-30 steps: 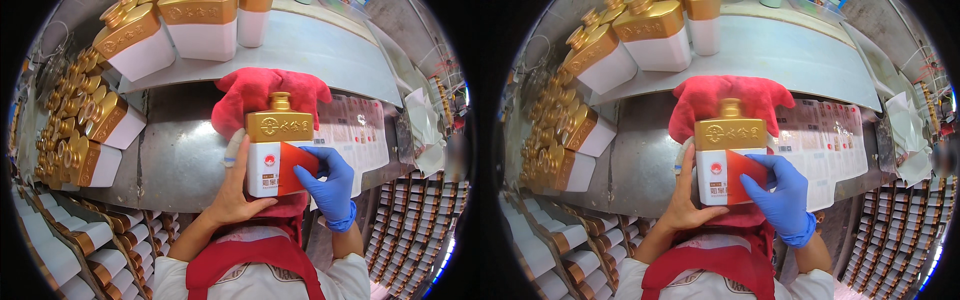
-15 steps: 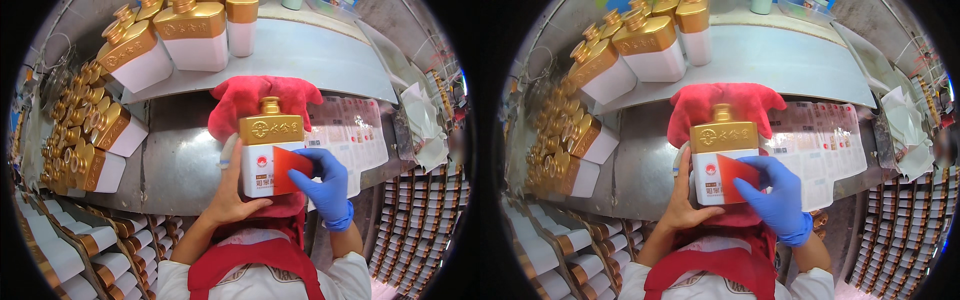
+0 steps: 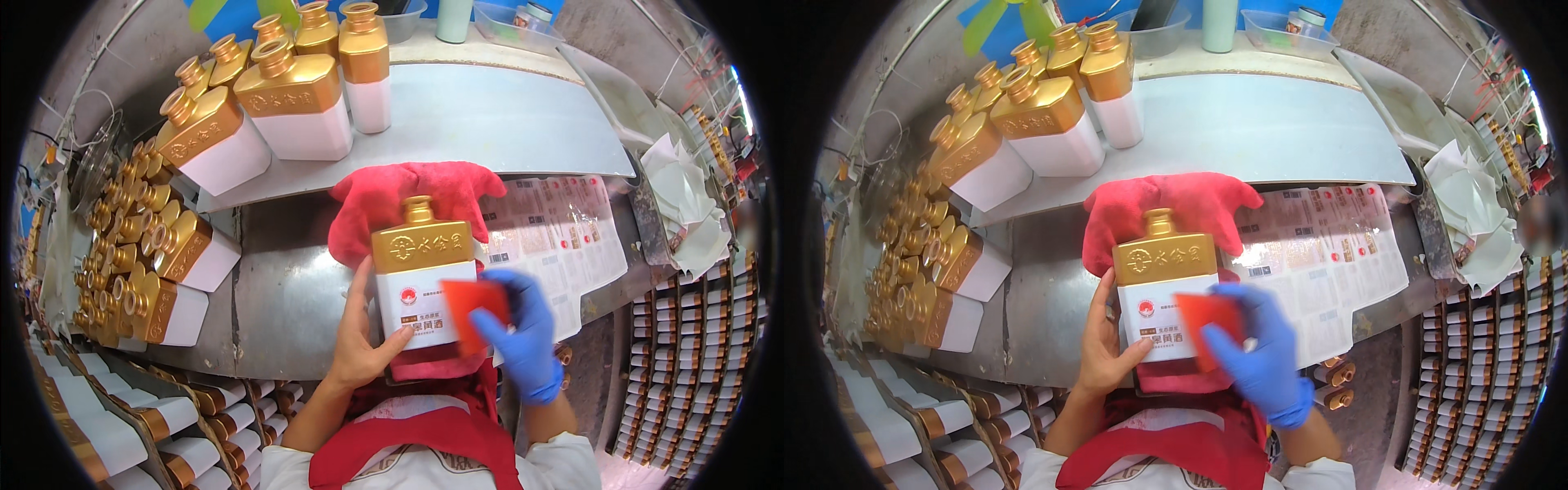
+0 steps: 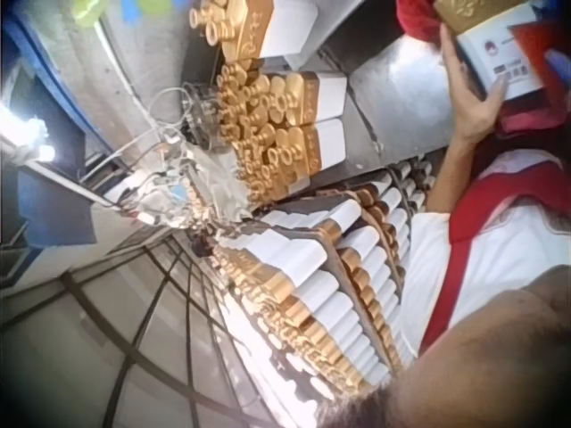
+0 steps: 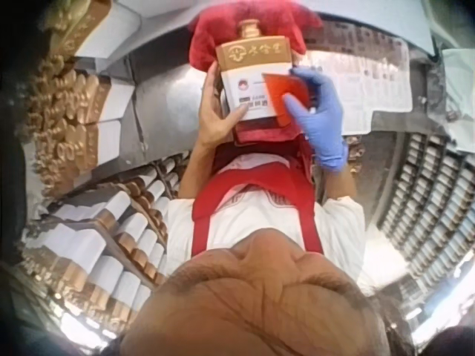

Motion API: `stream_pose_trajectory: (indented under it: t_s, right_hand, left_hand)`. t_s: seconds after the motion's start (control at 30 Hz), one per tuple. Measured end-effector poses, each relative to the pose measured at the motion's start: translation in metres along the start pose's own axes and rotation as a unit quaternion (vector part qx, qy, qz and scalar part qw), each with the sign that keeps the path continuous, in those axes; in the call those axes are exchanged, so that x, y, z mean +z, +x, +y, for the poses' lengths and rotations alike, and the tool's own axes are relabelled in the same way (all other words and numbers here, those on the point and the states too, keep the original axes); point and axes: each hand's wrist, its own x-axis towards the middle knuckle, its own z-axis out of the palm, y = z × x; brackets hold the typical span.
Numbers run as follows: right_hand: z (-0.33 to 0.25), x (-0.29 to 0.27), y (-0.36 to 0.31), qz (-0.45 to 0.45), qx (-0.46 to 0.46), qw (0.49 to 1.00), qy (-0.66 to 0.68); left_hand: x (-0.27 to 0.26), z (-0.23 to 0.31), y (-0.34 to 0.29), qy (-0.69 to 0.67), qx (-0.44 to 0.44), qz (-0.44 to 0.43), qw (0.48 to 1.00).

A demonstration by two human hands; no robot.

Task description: The person applies labels to white bottles with gold tops. They hold the bottle in a red cloth, peel a label from a sheet, and carefully align and smooth it onto the bottle's surface. The person wipes the bottle with a red cloth and places the finished bottle on a nearby table.

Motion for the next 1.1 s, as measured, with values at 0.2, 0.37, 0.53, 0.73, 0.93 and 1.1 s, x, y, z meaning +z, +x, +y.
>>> stream_pose_trajectory:
  t_s: [0.2, 0.37, 0.53, 0.73, 0.93, 1.1]
  right_hand:
    - [0.009, 0.013, -0.011, 0.09, -0.048, 0.978, -0.184]
    - [0.01, 0.005, -0.014, 0.176, -0.005, 0.98, -0.093]
    - [0.005, 0.028, 0.005, 0.193, -0.195, 0.945, -0.176]
    - [0.006, 0.046, -0.013, -0.087, -0.385, 0.856, -0.332]
    - [-0.01, 0.029, -0.003, -0.104, -0.374, 0.869, -0.306]
    - [0.001, 0.024, 0.021, -0.123, -0.407, 0.847, -0.318]
  left_hand:
    - [0.002, 0.004, 0.0, -0.025, -0.019, -0.005, 0.999]
    - [0.004, 0.005, 0.001, -0.038, -0.009, -0.011, 0.999]
    - [-0.003, 0.001, -0.003, 0.024, 0.0, -0.015, 1.0]
    - [-0.02, -0.001, -0.012, 0.034, 0.012, -0.082, 0.996]
    - [-0.029, -0.005, -0.024, 0.127, -0.034, -0.112, 0.985]
    - [-0.028, -0.006, -0.025, 0.124, -0.051, -0.1, 0.986]
